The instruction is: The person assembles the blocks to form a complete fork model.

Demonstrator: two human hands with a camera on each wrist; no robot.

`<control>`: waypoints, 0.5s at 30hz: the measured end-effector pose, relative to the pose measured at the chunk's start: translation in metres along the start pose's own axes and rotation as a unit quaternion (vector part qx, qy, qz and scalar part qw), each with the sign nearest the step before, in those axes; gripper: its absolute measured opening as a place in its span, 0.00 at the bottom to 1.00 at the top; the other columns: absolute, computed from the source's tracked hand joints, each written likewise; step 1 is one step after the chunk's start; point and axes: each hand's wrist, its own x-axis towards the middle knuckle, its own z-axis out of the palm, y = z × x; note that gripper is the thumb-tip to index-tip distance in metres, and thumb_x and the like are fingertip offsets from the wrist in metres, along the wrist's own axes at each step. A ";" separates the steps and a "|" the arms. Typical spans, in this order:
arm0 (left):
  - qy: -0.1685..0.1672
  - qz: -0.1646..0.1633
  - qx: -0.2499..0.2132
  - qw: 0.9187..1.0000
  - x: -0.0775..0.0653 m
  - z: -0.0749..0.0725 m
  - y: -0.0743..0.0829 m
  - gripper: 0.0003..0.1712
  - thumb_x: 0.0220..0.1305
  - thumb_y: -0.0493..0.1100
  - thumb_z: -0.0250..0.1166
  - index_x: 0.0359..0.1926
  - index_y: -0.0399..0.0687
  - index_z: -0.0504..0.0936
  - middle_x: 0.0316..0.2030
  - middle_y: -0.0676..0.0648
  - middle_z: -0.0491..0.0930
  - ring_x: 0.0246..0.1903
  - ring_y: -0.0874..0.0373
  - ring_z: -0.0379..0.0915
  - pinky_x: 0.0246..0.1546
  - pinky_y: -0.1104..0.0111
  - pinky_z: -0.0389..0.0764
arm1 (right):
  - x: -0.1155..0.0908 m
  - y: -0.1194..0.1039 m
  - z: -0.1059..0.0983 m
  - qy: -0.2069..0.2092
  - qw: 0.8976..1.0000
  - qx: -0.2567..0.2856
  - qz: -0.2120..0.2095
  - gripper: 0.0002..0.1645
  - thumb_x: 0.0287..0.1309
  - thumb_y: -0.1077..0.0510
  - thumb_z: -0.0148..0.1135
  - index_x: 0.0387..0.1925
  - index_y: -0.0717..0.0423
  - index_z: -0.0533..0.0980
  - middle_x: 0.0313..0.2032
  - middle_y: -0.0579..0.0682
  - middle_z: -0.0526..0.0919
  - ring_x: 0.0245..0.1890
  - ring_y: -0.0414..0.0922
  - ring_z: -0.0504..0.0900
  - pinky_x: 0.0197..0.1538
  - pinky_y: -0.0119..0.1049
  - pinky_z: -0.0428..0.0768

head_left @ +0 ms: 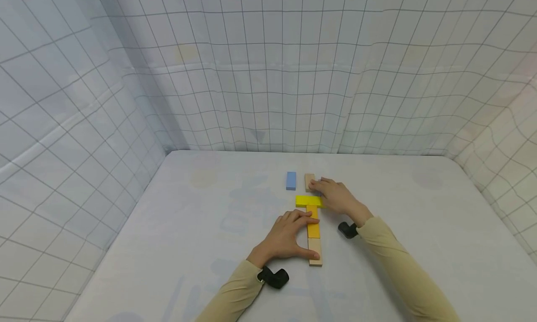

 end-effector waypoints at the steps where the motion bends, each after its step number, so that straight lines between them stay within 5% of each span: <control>1: 0.000 -0.001 0.000 1.000 0.000 0.000 0.000 0.47 0.43 0.74 0.67 0.64 0.65 0.69 0.64 0.56 0.62 0.57 0.59 0.59 0.52 0.62 0.64 | -0.001 0.000 0.000 0.002 1.000 0.001 -0.001 0.23 0.67 0.64 0.46 0.62 0.59 0.72 0.64 0.54 0.68 0.65 0.59 0.61 0.57 0.62 0.62; 15: 0.007 0.003 -0.001 1.000 0.001 -0.001 0.001 0.47 0.43 0.73 0.68 0.64 0.64 0.70 0.64 0.56 0.62 0.57 0.58 0.59 0.51 0.63 0.64 | -0.011 -0.001 0.005 0.021 0.999 -0.001 -0.027 0.22 0.68 0.64 0.45 0.61 0.58 0.72 0.63 0.55 0.69 0.64 0.59 0.62 0.55 0.62 0.65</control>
